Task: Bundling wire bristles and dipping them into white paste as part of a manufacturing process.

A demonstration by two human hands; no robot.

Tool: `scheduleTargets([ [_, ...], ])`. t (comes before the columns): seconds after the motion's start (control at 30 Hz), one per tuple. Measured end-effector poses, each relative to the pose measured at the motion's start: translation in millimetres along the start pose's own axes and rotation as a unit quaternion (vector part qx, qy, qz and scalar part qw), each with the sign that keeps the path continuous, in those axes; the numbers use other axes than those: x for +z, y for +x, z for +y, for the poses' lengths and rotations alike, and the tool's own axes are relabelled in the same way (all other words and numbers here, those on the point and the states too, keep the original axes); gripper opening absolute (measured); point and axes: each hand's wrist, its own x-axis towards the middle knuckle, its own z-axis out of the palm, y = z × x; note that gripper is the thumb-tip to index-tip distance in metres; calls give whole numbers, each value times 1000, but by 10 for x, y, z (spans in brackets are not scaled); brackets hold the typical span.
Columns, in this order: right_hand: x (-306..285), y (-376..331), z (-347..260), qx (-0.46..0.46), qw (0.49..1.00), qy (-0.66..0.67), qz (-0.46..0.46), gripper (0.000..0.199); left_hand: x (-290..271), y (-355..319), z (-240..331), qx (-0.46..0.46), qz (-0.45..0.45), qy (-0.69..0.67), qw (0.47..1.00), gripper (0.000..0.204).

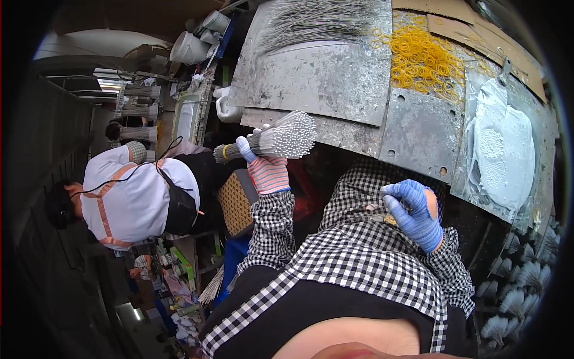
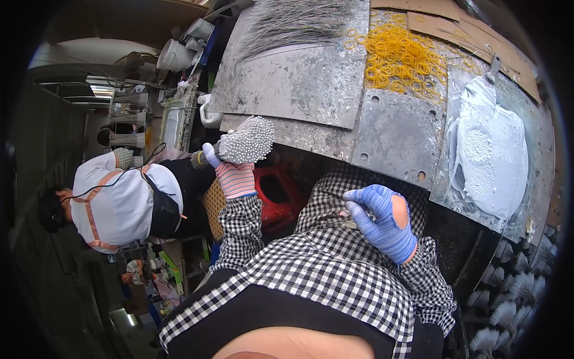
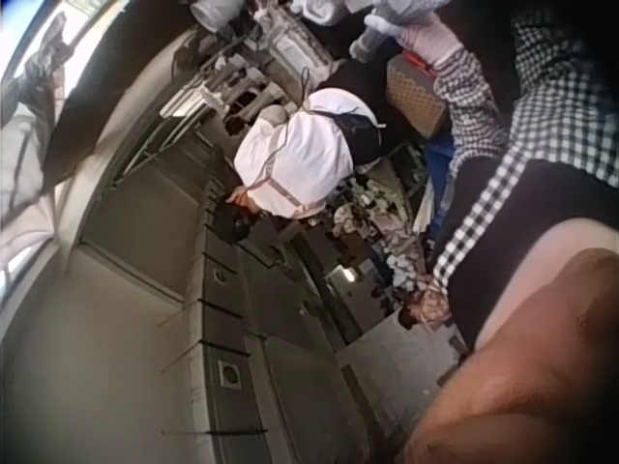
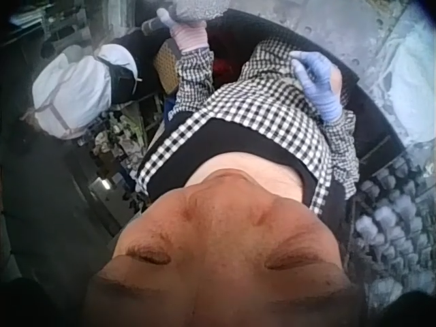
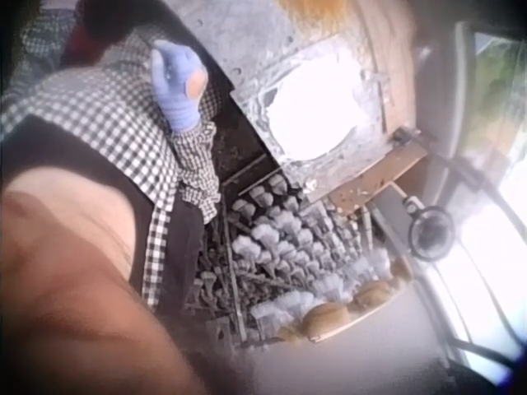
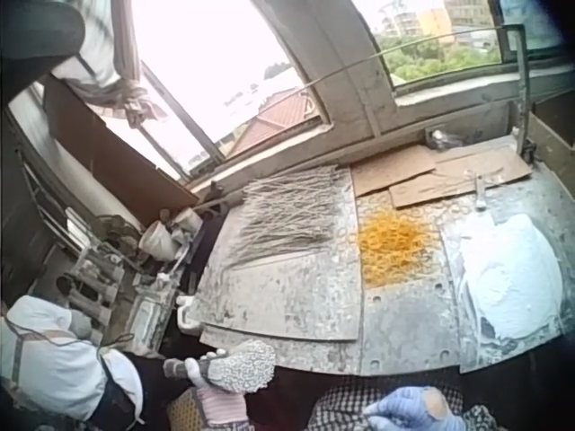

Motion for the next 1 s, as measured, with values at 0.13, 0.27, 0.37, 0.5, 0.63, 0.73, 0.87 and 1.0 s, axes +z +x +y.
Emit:
scheduleTargets([
  [0.13,-6,25,0,5,1000,-1,-9,14,132,-50,8,34,2,19,999,34],
  [0.27,6,23,10,15,1000,7,-12,14,216,-70,28,36,-9,22,999,37],
  [0.37,6,21,-14,22,1000,13,-13,14,210,-34,99,18,17,4,1000,50],
  [0.5,-34,28,-66,41,999,-1,-17,15,35,56,154,-87,-60,-111,988,46],
  [0.63,-107,178,-57,39,999,30,13,13,239,-178,50,-101,-126,58,985,40],
  [0.73,-192,449,-90,16,999,35,9,13,207,-67,139,-126,-161,78,976,46],
  [0.87,-261,861,-189,74,996,28,-41,16,265,-105,76,-141,-141,119,973,41],
  [1.0,-29,1050,-31,52,988,113,-91,22,315,9,-334,-118,-97,222,963,26],
])
